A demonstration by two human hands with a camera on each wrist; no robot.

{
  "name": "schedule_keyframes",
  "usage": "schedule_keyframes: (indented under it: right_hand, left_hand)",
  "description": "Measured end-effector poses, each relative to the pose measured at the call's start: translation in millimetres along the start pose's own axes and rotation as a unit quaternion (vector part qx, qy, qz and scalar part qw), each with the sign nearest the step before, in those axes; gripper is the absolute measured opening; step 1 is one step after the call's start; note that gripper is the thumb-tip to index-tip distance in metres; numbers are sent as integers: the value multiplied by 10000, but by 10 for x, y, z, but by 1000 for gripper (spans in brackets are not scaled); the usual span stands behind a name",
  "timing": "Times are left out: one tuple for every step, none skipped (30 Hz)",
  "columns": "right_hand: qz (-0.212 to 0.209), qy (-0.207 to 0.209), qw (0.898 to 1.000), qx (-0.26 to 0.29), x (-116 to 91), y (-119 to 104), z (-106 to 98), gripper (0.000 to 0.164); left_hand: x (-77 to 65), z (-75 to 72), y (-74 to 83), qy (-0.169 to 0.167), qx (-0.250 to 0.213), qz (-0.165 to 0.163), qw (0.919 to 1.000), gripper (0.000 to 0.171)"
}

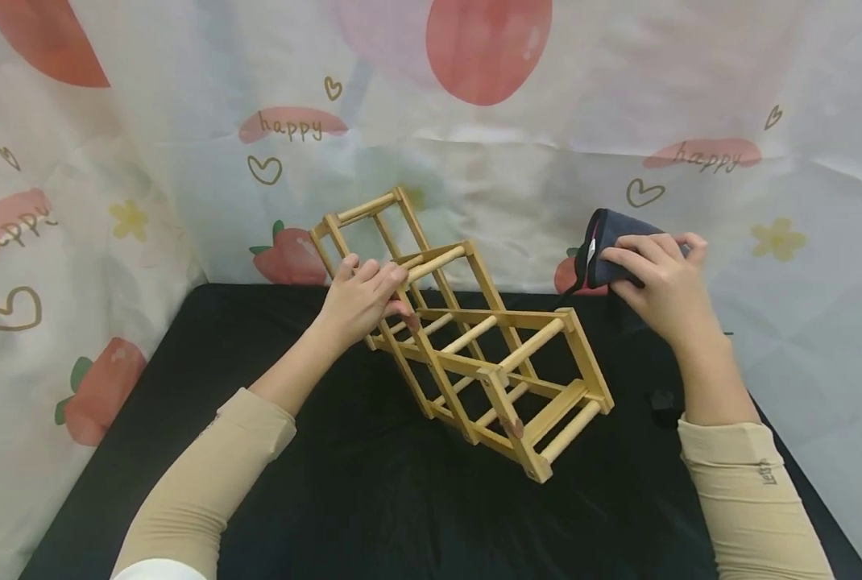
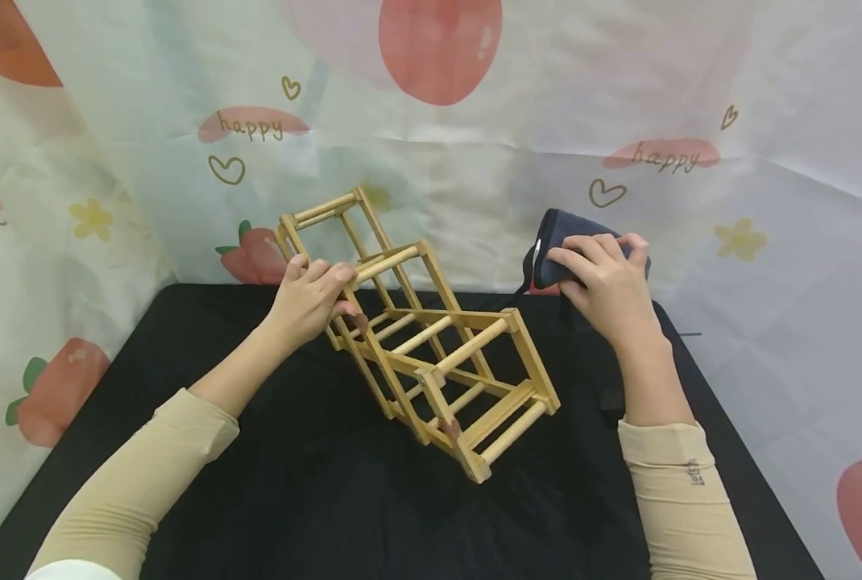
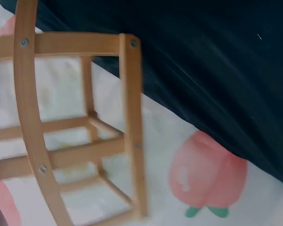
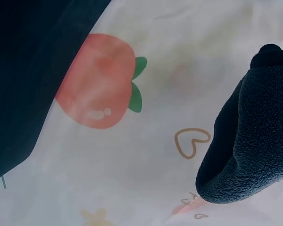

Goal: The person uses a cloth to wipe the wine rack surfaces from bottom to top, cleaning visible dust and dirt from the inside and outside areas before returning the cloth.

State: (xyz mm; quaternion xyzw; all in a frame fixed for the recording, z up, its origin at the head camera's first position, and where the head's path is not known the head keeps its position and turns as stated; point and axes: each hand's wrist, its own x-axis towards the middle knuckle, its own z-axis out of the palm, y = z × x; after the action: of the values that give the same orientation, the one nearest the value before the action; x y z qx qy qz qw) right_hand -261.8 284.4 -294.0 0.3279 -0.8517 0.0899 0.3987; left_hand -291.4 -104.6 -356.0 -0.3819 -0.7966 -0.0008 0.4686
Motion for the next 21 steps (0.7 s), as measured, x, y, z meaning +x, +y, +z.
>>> schedule_keyframes:
  right_hand:
    - [23, 12, 10000, -12, -2, 5, -8, 34]
    - [57, 39, 10000, -26, -4, 11, -16, 33]
    - [83, 86, 9999, -42, -6, 18, -23, 33]
    - [112, 103, 9999, -78, -9, 27, -34, 32]
    - [153, 144, 9997, -105, -12, 35, -43, 32]
    - [193, 208, 9995, -143, -15, 44, -52, 31]
    - [240, 289, 9992, -168, -19, 54, -59, 30]
    - [300, 400, 9986, -175, -21, 63, -66, 29]
    - [353, 512, 9979, -191, -25, 73, -75, 28]
    - [423, 634, 9969, -201, -27, 82, -83, 27]
    - [473, 734, 9959, -247, -31, 90, -93, 25]
    - [522, 847, 9947, -267, -32, 98, -102, 24]
    - [565, 948, 9935, -270, -30, 105, -111, 22]
    - [610, 1043, 9923, -279, -29, 111, -122, 22]
    - [639, 1103, 9914, -307, -27, 116, -134, 21]
    - [671, 1146, 9906, -341, -26, 120, -146, 20]
    - [696, 1188, 9897, -384, -24, 123, -158, 20]
    - [756, 1260, 9884, -393, -22, 124, -168, 19]
    - [813, 1330, 9869, -420, -20, 123, -180, 18]
    - [878, 1425, 9849, -441, -20, 120, -190, 17]
    - [939, 1487, 9833, -473, -21, 117, -201, 16]
  left_hand:
    - [12, 5, 24, 23, 92, -26, 10000, 52]
    - [27, 6, 50, 20, 196, -70, 9998, 53]
    - [40, 11, 73, 11, 259, -117, 9996, 53]
    - [53, 13, 96, -22, 336, -167, 9993, 53]
    - [64, 15, 116, -49, 398, -215, 9990, 53]
    - [72, 18, 133, -72, 458, -263, 9986, 52]
    - [77, 18, 147, -87, 553, -305, 9980, 51]
    - [82, 18, 160, -107, 636, -337, 9974, 50]
    - [85, 16, 171, -123, 698, -353, 9969, 49]
    - [87, 17, 179, -123, 762, -358, 9964, 48]
    - [91, 15, 188, -122, 805, -362, 9960, 47]
    - [96, 14, 196, -110, 832, -370, 9958, 46]
    - [102, 11, 206, -110, 852, -375, 9956, 45]
    - [112, 11, 217, -93, 855, -381, 9956, 45]
    - [122, 12, 230, -86, 856, -392, 9955, 45]
    - [132, 14, 245, -70, 837, -409, 9956, 46]
    - [147, 10, 264, -84, 835, -435, 9955, 45]
    - [159, 14, 282, -76, 834, -457, 9954, 46]
    - [172, 14, 303, -107, 855, -489, 9951, 45]
    - [186, 19, 322, -124, 870, -530, 9947, 45]
    - [201, 20, 342, -172, 902, -584, 9941, 45]
